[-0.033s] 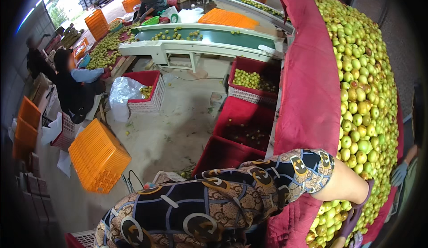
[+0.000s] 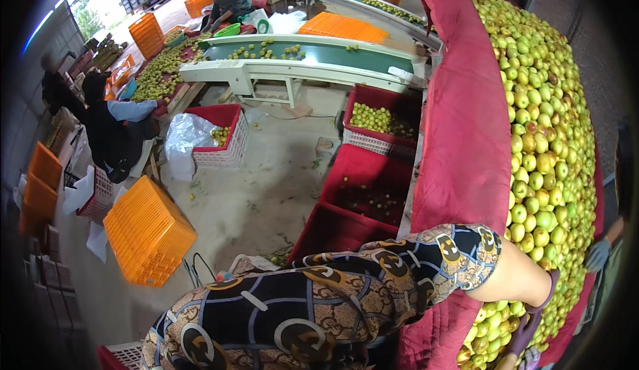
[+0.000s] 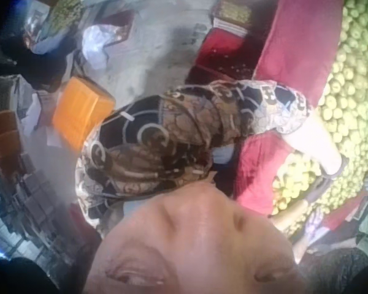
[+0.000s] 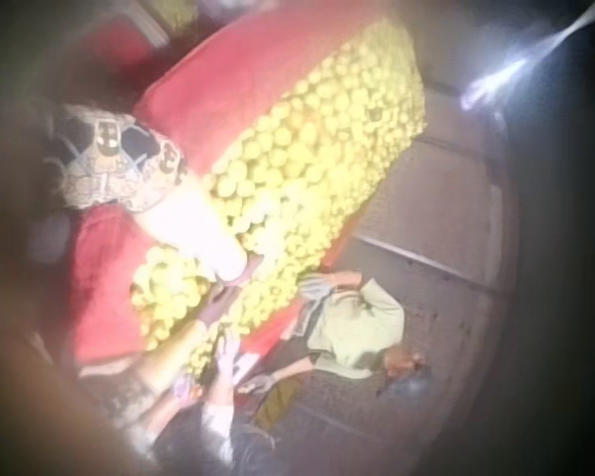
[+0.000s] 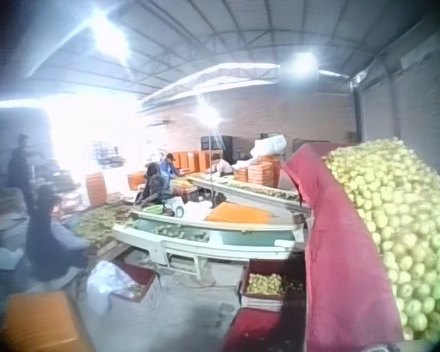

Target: The person sorts green apples on a red-covered table, picking them up and placing them into a red crate. Another worker also sorts apples nearby, and a third person occasionally adds more apples to the table.

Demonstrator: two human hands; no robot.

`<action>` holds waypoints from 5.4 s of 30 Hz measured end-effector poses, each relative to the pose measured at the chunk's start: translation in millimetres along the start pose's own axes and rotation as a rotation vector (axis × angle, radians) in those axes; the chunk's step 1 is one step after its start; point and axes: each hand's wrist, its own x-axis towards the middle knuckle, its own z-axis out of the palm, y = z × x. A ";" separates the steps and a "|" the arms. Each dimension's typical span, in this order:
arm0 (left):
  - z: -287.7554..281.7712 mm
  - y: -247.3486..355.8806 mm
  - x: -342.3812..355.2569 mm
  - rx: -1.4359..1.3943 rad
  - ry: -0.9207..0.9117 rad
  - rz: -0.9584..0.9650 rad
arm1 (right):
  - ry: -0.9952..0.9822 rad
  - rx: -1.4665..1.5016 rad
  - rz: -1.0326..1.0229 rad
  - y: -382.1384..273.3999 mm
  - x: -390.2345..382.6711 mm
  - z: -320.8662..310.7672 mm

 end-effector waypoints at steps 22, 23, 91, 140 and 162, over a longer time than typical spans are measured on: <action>18.4 3.9 43.3 0.027 -0.199 -0.033 | 0.099 -0.033 0.381 131.8 0.2 -53.2; 21.5 9.4 45.1 0.030 -0.148 0.057 | 0.122 0.158 0.411 148.4 -28.8 -47.0; 7.1 -20.0 -15.8 0.009 0.220 0.078 | 0.123 -0.314 0.411 -104.1 28.6 -22.6; 8.5 -16.5 -18.3 0.008 0.117 0.041 | 0.210 1.096 0.265 -87.5 0.1 -67.1; 14.9 -19.9 -5.6 0.023 0.151 0.066 | 1.184 1.278 0.496 -458.3 -466.6 -48.6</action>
